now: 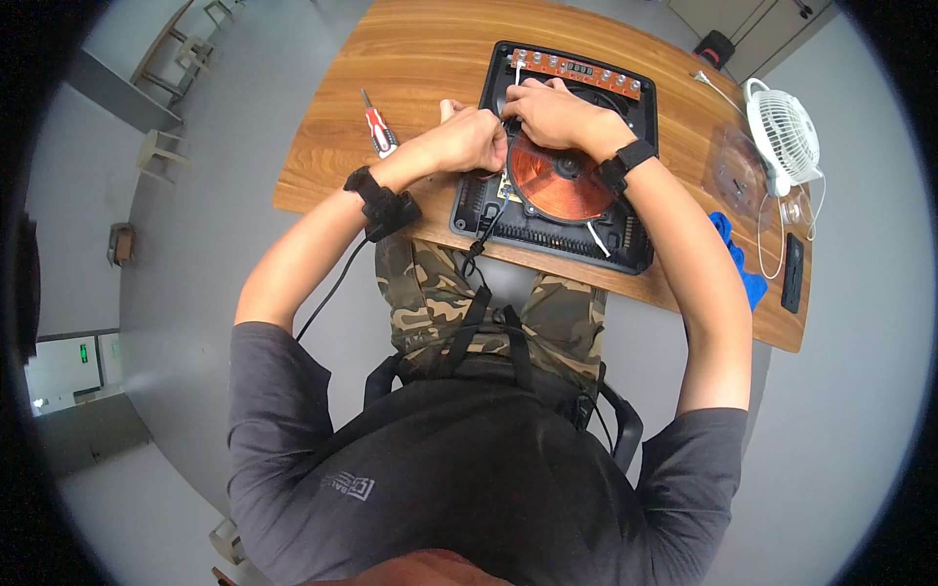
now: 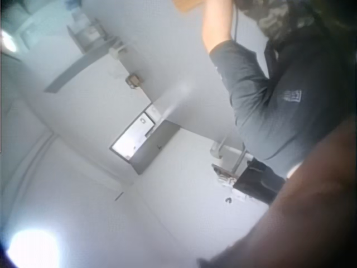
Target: The person uses a screwdriver to tighten screws on a black electronic device with a copper-colored circular component. They then place a small black fan onto the device and secure it with screws.
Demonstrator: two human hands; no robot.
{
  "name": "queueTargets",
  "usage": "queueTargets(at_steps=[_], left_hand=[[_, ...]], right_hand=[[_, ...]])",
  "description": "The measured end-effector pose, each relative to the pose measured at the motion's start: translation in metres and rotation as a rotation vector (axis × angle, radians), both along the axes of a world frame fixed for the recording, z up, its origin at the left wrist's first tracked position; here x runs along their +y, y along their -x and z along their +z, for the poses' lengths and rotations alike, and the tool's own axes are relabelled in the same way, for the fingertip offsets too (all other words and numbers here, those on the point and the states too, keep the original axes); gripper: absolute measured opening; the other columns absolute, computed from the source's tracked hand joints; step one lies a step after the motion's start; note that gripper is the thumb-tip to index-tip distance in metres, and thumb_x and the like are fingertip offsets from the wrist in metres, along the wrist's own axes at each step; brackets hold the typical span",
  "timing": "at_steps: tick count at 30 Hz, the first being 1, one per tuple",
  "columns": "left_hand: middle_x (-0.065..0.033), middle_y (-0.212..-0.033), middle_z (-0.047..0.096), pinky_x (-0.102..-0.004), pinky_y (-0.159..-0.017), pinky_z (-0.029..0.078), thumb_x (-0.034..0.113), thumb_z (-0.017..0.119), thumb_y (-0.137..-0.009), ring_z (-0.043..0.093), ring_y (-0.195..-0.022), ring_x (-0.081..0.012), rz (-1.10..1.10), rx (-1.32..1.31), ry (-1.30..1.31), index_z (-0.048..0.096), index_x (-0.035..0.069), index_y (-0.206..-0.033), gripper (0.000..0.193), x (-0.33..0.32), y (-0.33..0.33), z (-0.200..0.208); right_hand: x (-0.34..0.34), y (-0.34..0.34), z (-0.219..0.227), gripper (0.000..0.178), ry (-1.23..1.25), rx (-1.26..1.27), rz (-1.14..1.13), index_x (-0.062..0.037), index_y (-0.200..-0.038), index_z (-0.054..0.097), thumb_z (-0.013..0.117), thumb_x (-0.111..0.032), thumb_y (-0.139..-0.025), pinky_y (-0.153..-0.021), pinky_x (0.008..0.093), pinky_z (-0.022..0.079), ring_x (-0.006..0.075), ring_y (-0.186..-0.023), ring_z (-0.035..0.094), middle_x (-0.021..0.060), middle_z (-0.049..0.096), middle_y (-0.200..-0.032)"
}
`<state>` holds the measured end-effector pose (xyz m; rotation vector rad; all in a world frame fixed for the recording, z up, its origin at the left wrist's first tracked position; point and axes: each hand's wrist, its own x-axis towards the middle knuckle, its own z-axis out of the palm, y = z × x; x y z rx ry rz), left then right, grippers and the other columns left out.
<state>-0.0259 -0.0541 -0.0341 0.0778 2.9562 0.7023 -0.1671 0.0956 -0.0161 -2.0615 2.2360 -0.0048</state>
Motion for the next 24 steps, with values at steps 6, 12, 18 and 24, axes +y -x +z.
queueTargets(at_steps=[6,12,18,24], left_hand=[[-0.0054,-0.075,0.075,-0.0451,-0.083,0.031,0.02,0.082,-0.073,0.072,-0.079,-0.0219,-0.006,0.017,-0.021,0.077,0.013,-0.075,0.008,-0.001,0.001,-0.001],[-0.0076,-0.076,0.075,-0.0464,-0.083,0.032,0.021,0.084,-0.071,0.072,-0.08,-0.0241,0.011,0.028,0.029,0.077,0.013,-0.075,0.011,0.003,0.0,-0.001],[-0.0096,-0.076,0.074,-0.0472,-0.081,0.032,0.021,0.085,-0.07,0.073,-0.08,-0.0272,0.001,-0.016,0.09,0.077,0.012,-0.076,0.013,0.006,0.006,0.002],[-0.0073,-0.078,0.075,-0.0473,-0.083,0.031,0.019,0.083,-0.073,0.073,-0.083,-0.0252,0.03,-0.014,0.059,0.078,0.015,-0.078,0.009,0.006,0.003,-0.006]], right_hand=[[0.002,0.0,0.0,0.039,0.001,0.013,-0.01,-0.0086,-0.13,0.069,0.058,-0.008,-0.092,-0.107,0.0502,0.042,0.0289,-0.128,0.053,0.0067,0.061,-0.128],[0.0,0.001,-0.001,0.04,-0.005,-0.01,-0.008,-0.0075,-0.129,0.069,0.058,-0.007,-0.09,-0.107,0.0501,0.043,0.0299,-0.127,0.054,0.0079,0.061,-0.127],[-0.001,0.006,-0.006,0.04,0.024,-0.001,0.023,-0.0054,-0.128,0.069,0.06,-0.006,-0.089,-0.102,0.0506,0.047,0.0303,-0.125,0.055,0.0085,0.061,-0.125],[-0.001,0.006,-0.007,0.039,0.034,-0.003,0.038,-0.0057,-0.127,0.069,0.06,-0.005,-0.089,-0.101,0.0492,0.048,0.0308,-0.122,0.056,0.0087,0.062,-0.122]])
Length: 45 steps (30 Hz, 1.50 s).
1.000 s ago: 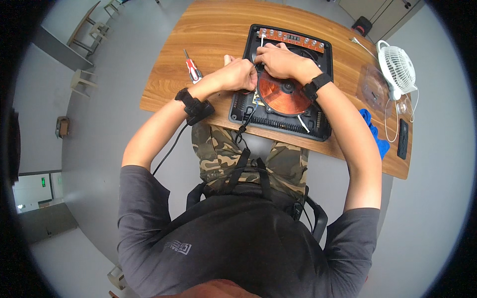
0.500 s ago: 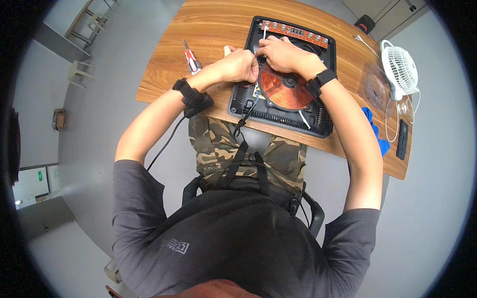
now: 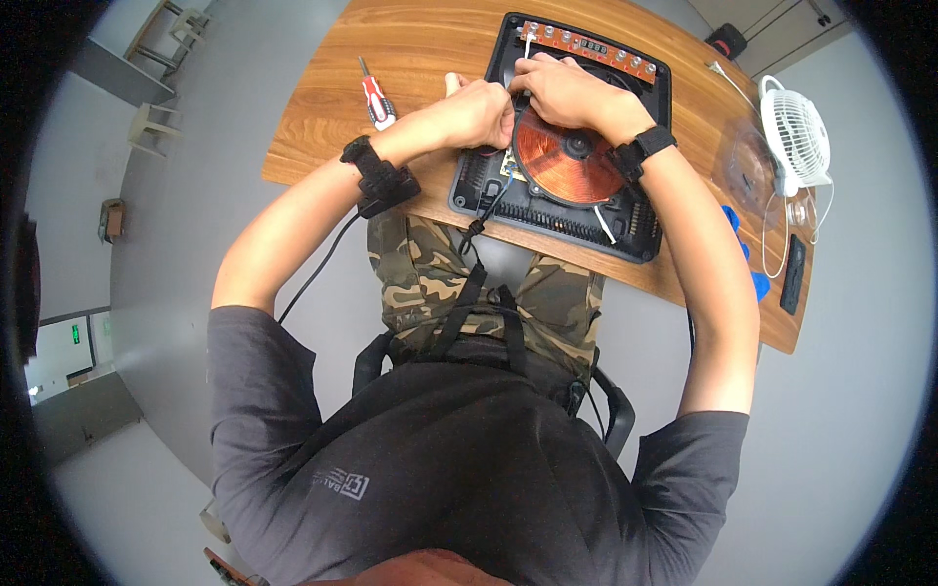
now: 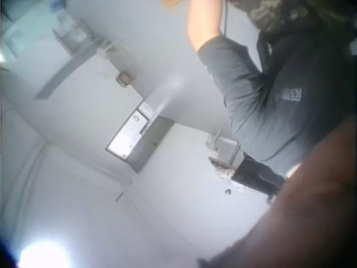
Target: The person uses a screwdriver to tighten screws on a black electronic device with a copper-colored circular component. They then place a small black fan onto the device and secure it with screws.
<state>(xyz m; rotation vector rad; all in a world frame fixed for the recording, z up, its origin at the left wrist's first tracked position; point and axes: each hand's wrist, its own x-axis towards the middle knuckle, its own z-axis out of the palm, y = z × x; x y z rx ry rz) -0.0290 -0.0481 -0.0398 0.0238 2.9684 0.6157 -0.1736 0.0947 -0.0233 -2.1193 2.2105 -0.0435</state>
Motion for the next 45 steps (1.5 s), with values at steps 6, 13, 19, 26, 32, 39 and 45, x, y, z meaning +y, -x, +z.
queueTargets(at_steps=[6,13,19,26,32,39,45], left_hand=[[-0.0056,-0.078,0.076,-0.047,-0.083,0.031,0.019,0.083,-0.074,0.073,-0.083,-0.0233,-0.004,0.02,0.013,0.078,0.017,-0.076,0.006,0.0,0.0,-0.005],[-0.0041,-0.076,0.076,-0.0473,-0.079,0.032,0.024,0.084,-0.074,0.072,-0.078,-0.0219,-0.002,0.005,0.05,0.078,0.021,-0.075,0.007,-0.002,0.006,-0.005],[-0.0031,-0.073,0.074,-0.0452,-0.083,0.031,0.025,0.082,-0.077,0.07,-0.078,-0.0193,-0.054,-0.019,-0.009,0.078,0.019,-0.076,0.008,-0.01,0.003,0.01],[-0.002,-0.077,0.074,-0.0451,-0.087,0.029,0.022,0.083,-0.078,0.069,-0.079,-0.0191,-0.152,0.045,0.034,0.079,0.015,-0.077,0.008,-0.016,-0.004,0.02],[-0.0017,-0.078,0.07,-0.0439,-0.089,0.029,0.022,0.086,-0.076,0.067,-0.083,-0.0203,-0.154,0.03,0.032,0.078,0.014,-0.076,0.011,-0.014,-0.006,0.014],[-0.0023,-0.087,0.071,-0.042,-0.09,0.03,0.026,0.086,-0.078,0.068,-0.09,-0.0197,-0.173,0.027,0.041,0.077,0.014,-0.08,0.014,-0.014,-0.01,0.015],[-0.0063,-0.092,0.076,-0.039,-0.085,0.046,0.025,0.083,-0.083,0.072,-0.088,-0.0224,-0.121,0.021,-0.1,0.078,0.009,-0.09,0.018,-0.018,-0.009,0.032]], right_hand=[[0.001,0.006,-0.007,0.038,0.037,0.011,0.032,-0.0064,-0.126,0.069,0.061,-0.005,-0.09,-0.096,0.0491,0.051,0.0301,-0.122,0.056,0.0081,0.06,-0.122],[0.012,0.004,0.003,0.041,0.082,-0.065,0.028,-0.0036,-0.129,0.064,0.057,-0.001,-0.089,-0.105,0.048,0.048,0.0354,-0.124,0.06,0.0156,0.065,-0.127],[0.037,0.001,0.027,0.04,0.08,-0.164,-0.026,0.0012,-0.129,0.063,0.056,0.001,-0.09,-0.109,0.0441,0.048,0.0372,-0.125,0.061,0.0185,0.065,-0.134],[0.072,0.005,0.04,0.032,0.041,-0.158,-0.075,0.0014,-0.122,0.068,0.059,-0.002,-0.092,-0.105,0.0435,0.052,0.0368,-0.121,0.063,0.0184,0.067,-0.129],[0.092,0.003,0.026,0.033,0.095,-0.198,-0.088,-0.0019,-0.123,0.069,0.06,-0.007,-0.092,-0.104,0.0439,0.051,0.036,-0.122,0.062,0.0155,0.066,-0.133],[0.088,0.005,0.019,0.032,0.098,-0.258,-0.137,0.0004,-0.121,0.069,0.061,-0.005,-0.09,-0.102,0.0449,0.052,0.038,-0.119,0.064,0.0182,0.068,-0.129],[0.099,0.001,0.008,0.034,0.209,-0.274,-0.152,-0.0044,-0.126,0.068,0.06,-0.01,-0.093,-0.1,0.0476,0.053,0.0386,-0.119,0.064,0.019,0.069,-0.127]])
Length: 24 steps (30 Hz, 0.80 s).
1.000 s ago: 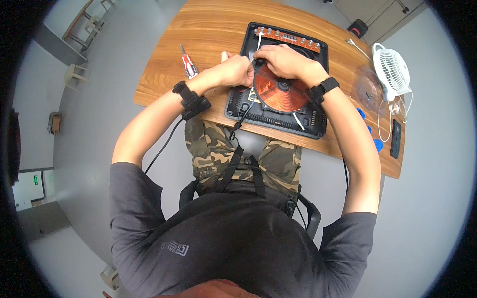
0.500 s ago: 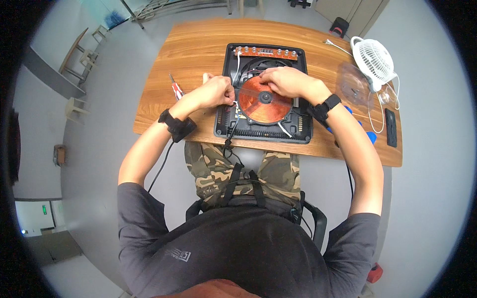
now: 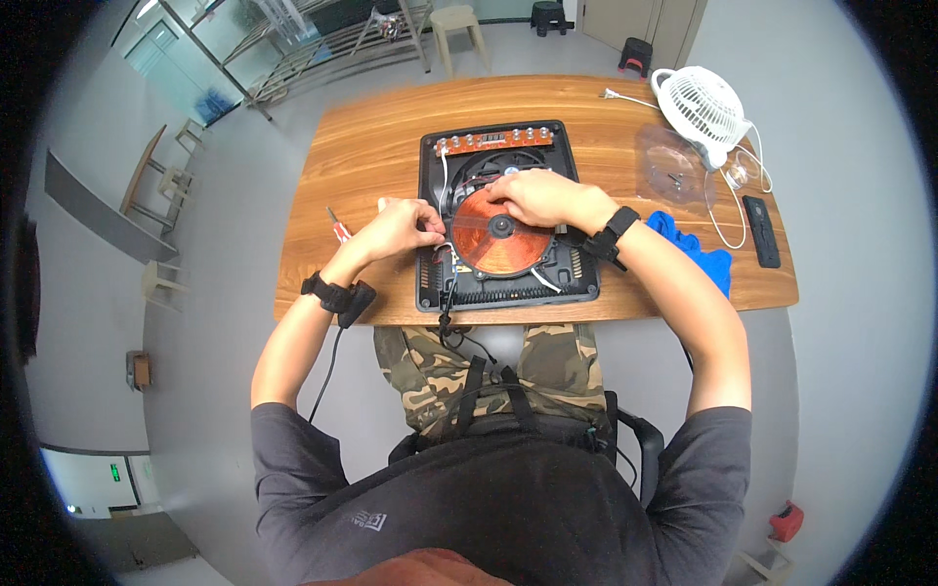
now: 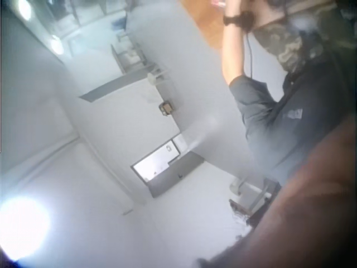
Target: The person uses a screwdriver to tighten screws on a black electronic device with a copper-colored circular component. They then place a small black fan onto the device and secure it with screws.
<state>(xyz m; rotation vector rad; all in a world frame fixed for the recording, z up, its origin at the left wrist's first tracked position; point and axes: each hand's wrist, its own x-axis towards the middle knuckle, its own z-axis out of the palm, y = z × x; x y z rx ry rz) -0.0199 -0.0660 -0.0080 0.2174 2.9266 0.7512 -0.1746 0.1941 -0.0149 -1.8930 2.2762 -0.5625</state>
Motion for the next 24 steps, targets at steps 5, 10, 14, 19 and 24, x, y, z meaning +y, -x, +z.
queueTargets(at_steps=[5,10,14,19,24], left_hand=[[-0.0133,-0.095,0.076,-0.0347,-0.082,0.058,0.016,0.077,-0.088,0.073,-0.091,-0.0247,0.089,0.061,-0.156,0.078,0.001,-0.097,0.017,-0.017,0.007,0.013],[-0.0167,-0.096,0.074,-0.0392,-0.084,0.057,0.013,0.075,-0.087,0.072,-0.09,-0.0284,0.231,0.155,0.082,0.077,0.001,-0.1,0.017,-0.087,0.001,0.01],[-0.0145,-0.092,0.076,-0.037,-0.079,0.059,0.008,0.076,-0.086,0.074,-0.084,-0.0252,0.382,-0.142,0.078,0.076,-0.001,-0.101,0.017,-0.107,-0.008,0.007],[-0.0177,-0.092,0.077,-0.0377,-0.076,0.059,0.007,0.079,-0.084,0.075,-0.084,-0.0289,0.147,-0.035,0.185,0.077,-0.001,-0.099,0.017,-0.11,-0.018,-0.02],[-0.0177,-0.093,0.076,-0.0399,-0.079,0.058,0.009,0.079,-0.083,0.074,-0.088,-0.0326,0.092,0.033,0.187,0.076,0.0,-0.099,0.019,-0.088,-0.004,-0.023]], right_hand=[[0.005,-0.006,0.007,0.035,-0.026,-0.051,-0.009,-0.0035,-0.127,0.066,0.057,-0.006,-0.093,-0.104,0.0494,0.051,0.0415,-0.123,0.061,0.0199,0.066,-0.135],[0.005,-0.007,0.0,0.033,0.061,-0.032,0.06,-0.0015,-0.122,0.066,0.058,-0.002,-0.09,-0.106,0.0491,0.05,0.0424,-0.125,0.06,0.0236,0.064,-0.134],[0.007,-0.002,-0.009,0.029,0.106,-0.015,0.085,-0.0002,-0.115,0.067,0.057,0.0,-0.089,-0.105,0.0487,0.051,0.0434,-0.124,0.06,0.0254,0.065,-0.13],[0.0,-0.004,-0.003,0.03,0.019,-0.035,0.063,-0.0002,-0.116,0.067,0.055,0.0,-0.088,-0.105,0.0486,0.051,0.0431,-0.123,0.06,0.0252,0.065,-0.131],[0.004,-0.003,-0.008,0.029,0.086,0.021,0.075,-0.0005,-0.115,0.067,0.054,-0.001,-0.089,-0.104,0.049,0.051,0.0428,-0.121,0.062,0.024,0.066,-0.13]])
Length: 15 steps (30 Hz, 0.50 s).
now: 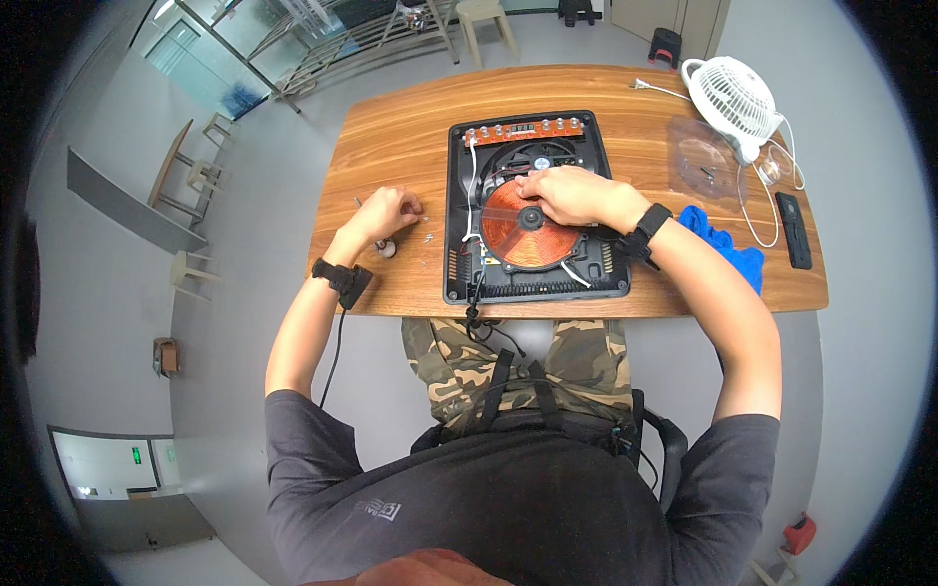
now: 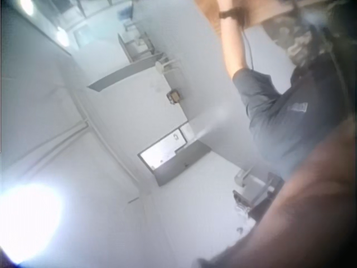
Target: The person uses a screwdriver to tighten screws on a black electronic device with a copper-colored circular component. They then place a small black fan onto the device and secure it with screws.
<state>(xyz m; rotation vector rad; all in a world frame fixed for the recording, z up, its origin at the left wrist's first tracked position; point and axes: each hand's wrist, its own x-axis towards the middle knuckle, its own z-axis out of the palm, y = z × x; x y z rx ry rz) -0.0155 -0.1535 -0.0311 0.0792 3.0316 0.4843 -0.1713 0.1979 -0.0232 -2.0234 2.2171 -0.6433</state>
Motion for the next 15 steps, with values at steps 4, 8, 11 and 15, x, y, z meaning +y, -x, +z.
queueTargets(at_steps=[4,8,11,15], left_hand=[[-0.0167,-0.094,0.076,-0.0407,-0.08,0.058,0.01,0.08,-0.083,0.074,-0.088,-0.0331,-0.022,0.01,0.067,0.076,0.001,-0.099,0.019,0.003,0.006,-0.003],[-0.0157,-0.093,0.076,-0.0418,-0.078,0.058,0.013,0.08,-0.082,0.073,-0.088,-0.0344,-0.015,-0.131,0.06,0.076,0.004,-0.096,0.017,0.007,0.016,0.0],[-0.0151,-0.09,0.075,-0.0433,-0.076,0.057,0.015,0.08,-0.081,0.072,-0.087,-0.0351,-0.078,-0.092,0.037,0.074,0.006,-0.093,0.016,0.001,0.02,-0.011],[-0.0163,-0.087,0.075,-0.0437,-0.075,0.057,0.01,0.076,-0.081,0.072,-0.085,-0.0362,-0.1,-0.06,0.052,0.073,0.005,-0.09,0.01,0.0,0.029,-0.026]], right_hand=[[-0.002,0.001,0.003,0.029,-0.029,-0.009,0.012,-0.0002,-0.116,0.067,0.055,-0.002,-0.089,-0.104,0.0493,0.051,0.0427,-0.12,0.062,0.0243,0.066,-0.129],[-0.003,-0.002,0.009,0.028,-0.083,-0.019,-0.013,0.0001,-0.114,0.066,0.055,-0.002,-0.089,-0.103,0.0493,0.051,0.0425,-0.12,0.062,0.0242,0.067,-0.128],[-0.004,-0.005,0.015,0.028,-0.13,-0.051,-0.029,0.0017,-0.115,0.065,0.056,-0.001,-0.088,-0.105,0.0484,0.051,0.0424,-0.122,0.061,0.0242,0.066,-0.129],[-0.002,-0.006,0.015,0.03,-0.125,-0.034,-0.023,0.0033,-0.116,0.064,0.058,0.0,-0.087,-0.107,0.0475,0.05,0.042,-0.124,0.06,0.0243,0.065,-0.132]])
